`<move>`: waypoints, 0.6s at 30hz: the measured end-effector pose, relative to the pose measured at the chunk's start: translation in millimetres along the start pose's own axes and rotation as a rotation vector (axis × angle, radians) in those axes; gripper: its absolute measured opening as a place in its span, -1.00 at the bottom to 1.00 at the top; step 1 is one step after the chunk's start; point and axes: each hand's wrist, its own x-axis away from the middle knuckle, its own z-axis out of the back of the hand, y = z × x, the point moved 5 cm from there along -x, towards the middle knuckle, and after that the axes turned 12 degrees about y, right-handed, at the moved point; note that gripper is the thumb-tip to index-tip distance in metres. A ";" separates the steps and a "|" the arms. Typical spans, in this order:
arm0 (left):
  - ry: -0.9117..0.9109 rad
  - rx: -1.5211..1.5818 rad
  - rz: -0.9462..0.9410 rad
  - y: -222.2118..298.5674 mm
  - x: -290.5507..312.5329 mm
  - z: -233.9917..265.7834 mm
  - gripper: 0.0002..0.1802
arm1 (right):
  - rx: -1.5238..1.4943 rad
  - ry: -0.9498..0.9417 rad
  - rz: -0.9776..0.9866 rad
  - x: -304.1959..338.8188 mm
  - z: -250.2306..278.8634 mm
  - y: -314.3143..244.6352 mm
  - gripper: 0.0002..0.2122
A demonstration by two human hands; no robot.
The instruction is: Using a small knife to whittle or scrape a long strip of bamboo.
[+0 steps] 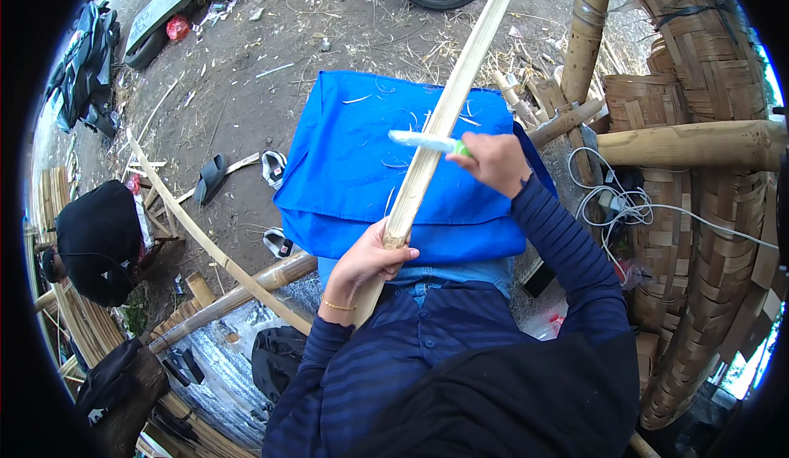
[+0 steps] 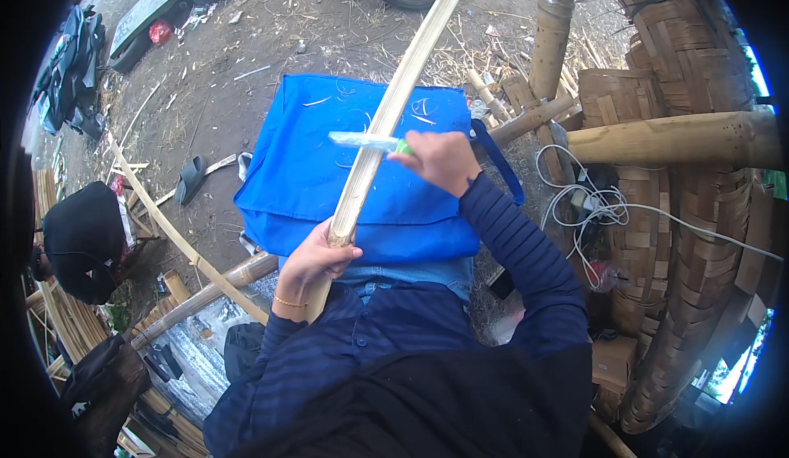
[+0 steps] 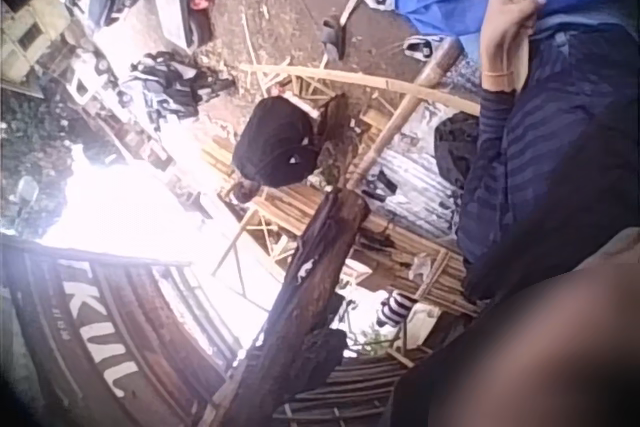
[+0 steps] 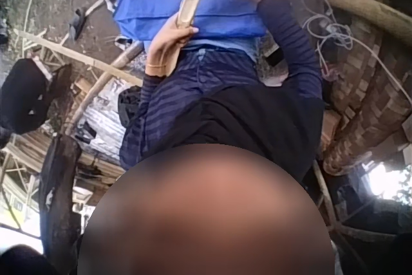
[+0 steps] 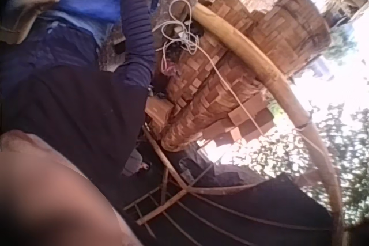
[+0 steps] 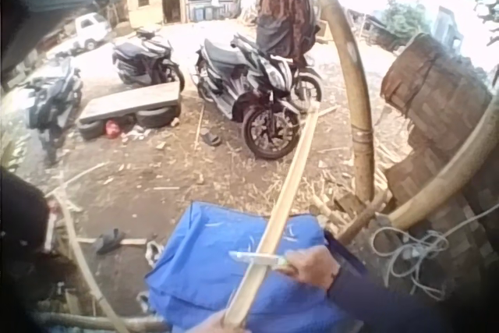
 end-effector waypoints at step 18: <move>0.121 -0.124 -0.028 2.5 4.2 4.8 -0.70 | -0.047 -0.076 -0.007 17.4 -26.8 -44.5 -0.61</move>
